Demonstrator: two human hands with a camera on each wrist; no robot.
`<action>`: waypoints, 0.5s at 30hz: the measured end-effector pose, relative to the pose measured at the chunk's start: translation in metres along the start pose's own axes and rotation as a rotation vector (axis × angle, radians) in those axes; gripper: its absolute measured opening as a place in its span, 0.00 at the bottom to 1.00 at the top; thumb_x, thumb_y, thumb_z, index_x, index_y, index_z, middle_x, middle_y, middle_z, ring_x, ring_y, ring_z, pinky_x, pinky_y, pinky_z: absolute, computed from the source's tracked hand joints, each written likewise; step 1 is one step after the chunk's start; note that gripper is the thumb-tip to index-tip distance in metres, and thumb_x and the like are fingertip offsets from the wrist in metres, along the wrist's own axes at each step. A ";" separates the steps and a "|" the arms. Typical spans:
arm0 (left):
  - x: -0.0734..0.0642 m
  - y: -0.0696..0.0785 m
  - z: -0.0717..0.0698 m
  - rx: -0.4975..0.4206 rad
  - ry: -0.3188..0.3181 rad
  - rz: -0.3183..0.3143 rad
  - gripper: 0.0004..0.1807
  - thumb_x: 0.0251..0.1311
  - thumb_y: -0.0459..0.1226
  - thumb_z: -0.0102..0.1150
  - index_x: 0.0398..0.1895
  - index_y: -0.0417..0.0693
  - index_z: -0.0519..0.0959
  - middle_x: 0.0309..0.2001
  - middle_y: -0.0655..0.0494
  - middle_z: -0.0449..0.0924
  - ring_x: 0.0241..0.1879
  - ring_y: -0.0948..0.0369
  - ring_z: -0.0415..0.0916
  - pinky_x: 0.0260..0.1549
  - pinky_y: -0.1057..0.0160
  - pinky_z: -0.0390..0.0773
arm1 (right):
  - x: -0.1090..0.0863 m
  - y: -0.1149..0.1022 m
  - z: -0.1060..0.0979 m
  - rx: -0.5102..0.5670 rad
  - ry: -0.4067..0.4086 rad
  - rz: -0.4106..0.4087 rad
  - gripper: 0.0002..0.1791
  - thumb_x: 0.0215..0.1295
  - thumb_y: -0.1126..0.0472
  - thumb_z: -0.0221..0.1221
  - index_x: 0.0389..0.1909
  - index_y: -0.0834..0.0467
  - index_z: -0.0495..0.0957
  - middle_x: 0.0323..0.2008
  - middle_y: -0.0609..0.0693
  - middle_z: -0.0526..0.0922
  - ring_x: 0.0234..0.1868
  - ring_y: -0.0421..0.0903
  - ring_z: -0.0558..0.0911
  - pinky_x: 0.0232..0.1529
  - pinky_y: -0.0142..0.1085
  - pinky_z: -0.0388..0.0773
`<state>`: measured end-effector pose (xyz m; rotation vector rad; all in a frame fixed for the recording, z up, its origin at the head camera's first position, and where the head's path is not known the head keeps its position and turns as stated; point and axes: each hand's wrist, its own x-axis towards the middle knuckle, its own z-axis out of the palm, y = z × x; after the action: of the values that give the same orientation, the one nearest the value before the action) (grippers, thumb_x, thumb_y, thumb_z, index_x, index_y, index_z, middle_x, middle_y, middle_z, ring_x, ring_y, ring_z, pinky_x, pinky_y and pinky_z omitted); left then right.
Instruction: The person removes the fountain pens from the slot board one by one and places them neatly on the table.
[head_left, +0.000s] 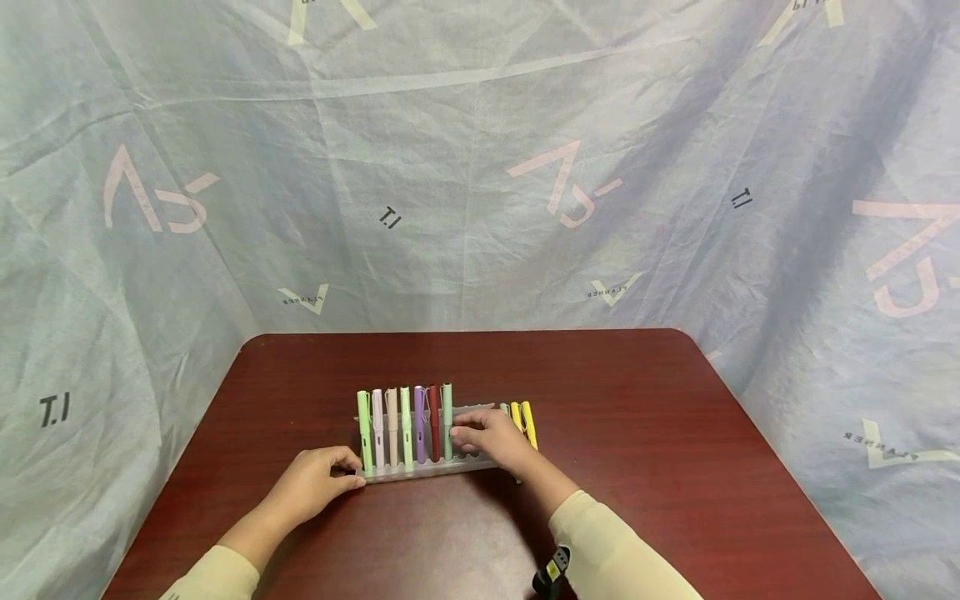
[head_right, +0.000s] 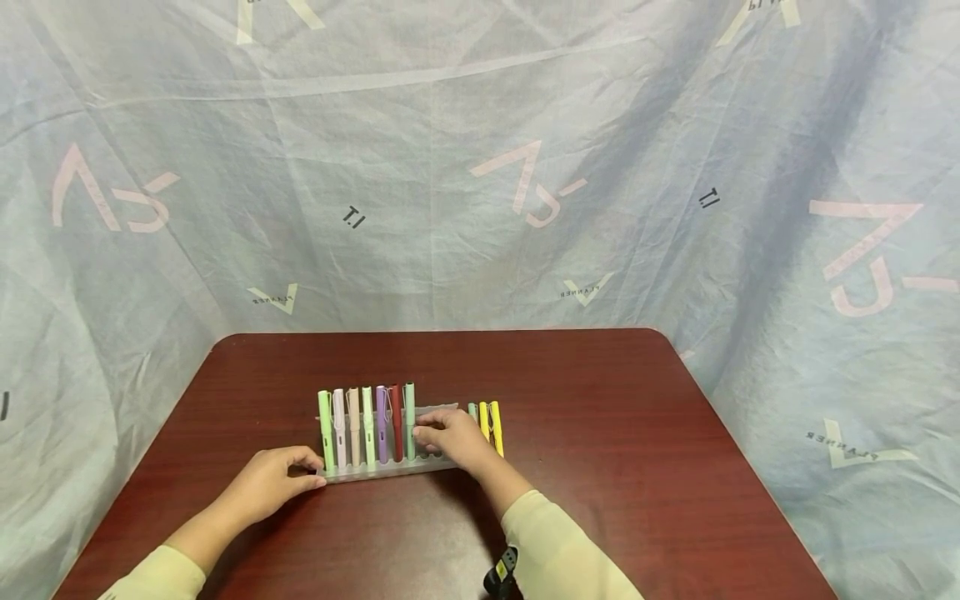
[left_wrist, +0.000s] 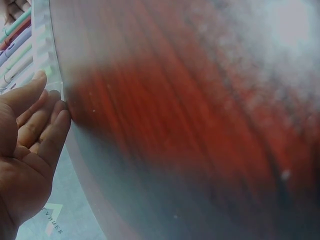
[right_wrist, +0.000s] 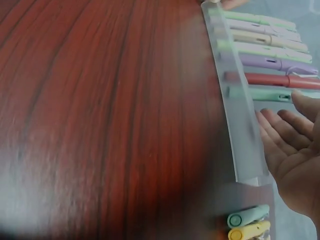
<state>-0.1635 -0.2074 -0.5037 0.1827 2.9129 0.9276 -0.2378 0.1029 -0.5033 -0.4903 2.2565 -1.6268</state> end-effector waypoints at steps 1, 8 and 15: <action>0.000 0.000 0.000 -0.006 -0.001 0.002 0.06 0.54 0.43 0.71 0.32 0.62 0.82 0.34 0.68 0.81 0.35 0.68 0.75 0.38 0.60 0.76 | 0.001 0.000 0.001 0.005 0.004 -0.002 0.19 0.68 0.58 0.62 0.52 0.67 0.79 0.41 0.61 0.86 0.40 0.57 0.87 0.38 0.41 0.84; 0.000 0.001 0.000 -0.013 -0.005 -0.001 0.06 0.54 0.43 0.71 0.33 0.62 0.82 0.34 0.68 0.82 0.35 0.68 0.75 0.38 0.61 0.76 | 0.004 -0.001 0.006 -0.034 0.039 0.028 0.17 0.66 0.55 0.63 0.48 0.63 0.82 0.39 0.56 0.86 0.35 0.51 0.87 0.35 0.38 0.82; 0.000 0.000 0.001 -0.006 0.001 0.008 0.07 0.54 0.43 0.72 0.33 0.62 0.82 0.33 0.68 0.81 0.34 0.68 0.74 0.37 0.61 0.76 | 0.004 -0.004 0.010 -0.056 0.050 0.029 0.11 0.66 0.57 0.63 0.42 0.60 0.83 0.38 0.53 0.85 0.34 0.54 0.87 0.34 0.41 0.81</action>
<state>-0.1631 -0.2071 -0.5042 0.1935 2.9121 0.9379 -0.2362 0.0916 -0.5023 -0.4331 2.3398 -1.5829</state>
